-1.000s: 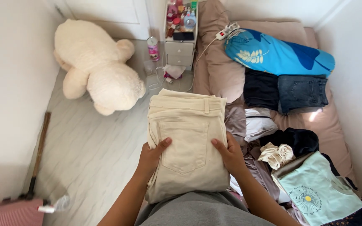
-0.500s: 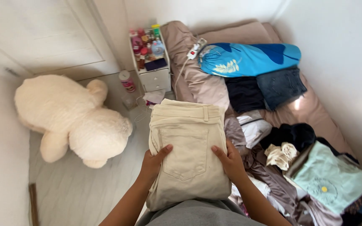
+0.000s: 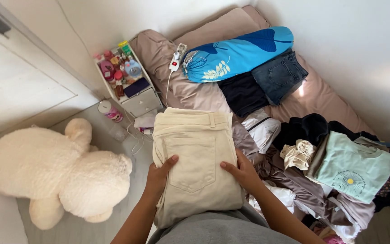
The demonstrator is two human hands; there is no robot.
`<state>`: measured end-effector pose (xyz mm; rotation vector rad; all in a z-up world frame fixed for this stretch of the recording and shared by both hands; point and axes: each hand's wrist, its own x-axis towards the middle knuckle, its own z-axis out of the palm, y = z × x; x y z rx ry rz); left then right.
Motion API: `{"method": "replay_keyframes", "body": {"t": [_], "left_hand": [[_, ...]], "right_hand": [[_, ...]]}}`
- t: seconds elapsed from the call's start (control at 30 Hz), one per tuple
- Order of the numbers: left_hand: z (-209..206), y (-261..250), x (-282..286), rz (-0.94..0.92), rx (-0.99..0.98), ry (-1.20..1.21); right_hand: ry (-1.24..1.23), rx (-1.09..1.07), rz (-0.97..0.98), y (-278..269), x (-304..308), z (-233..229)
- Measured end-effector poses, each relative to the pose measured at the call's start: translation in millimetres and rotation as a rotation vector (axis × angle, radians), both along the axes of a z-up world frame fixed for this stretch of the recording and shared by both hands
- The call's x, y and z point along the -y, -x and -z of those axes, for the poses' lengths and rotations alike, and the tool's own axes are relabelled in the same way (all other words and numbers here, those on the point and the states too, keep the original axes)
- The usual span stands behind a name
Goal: Organizing and stacking folded clothes from a bed into a closet.
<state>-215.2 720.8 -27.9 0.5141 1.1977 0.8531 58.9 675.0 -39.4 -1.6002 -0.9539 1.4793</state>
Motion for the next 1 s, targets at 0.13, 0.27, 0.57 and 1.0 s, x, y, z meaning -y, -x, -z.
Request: {"method": "replay_keyframes", "body": {"t": [0.13, 0.27, 0.57, 1.0], "left_hand": [[-1, -23, -51, -0.009, 0.063, -0.044], [4, -51, -102, 0.056, 0.066, -0.047], [-10, -116, -189, 0.267, 0.828, -0.063], [21, -193, -265, 0.378, 1.000, -0.019]], "right_hand": [[-0.079, -0.007, -0.022, -25, -50, 15], [-0.067, 0.025, 0.022, -60, -99, 13], [-0.263, 0.377, -0.042, -163, -228, -35], [-0.898, 1.085, -0.530, -132, -306, -101]]}}
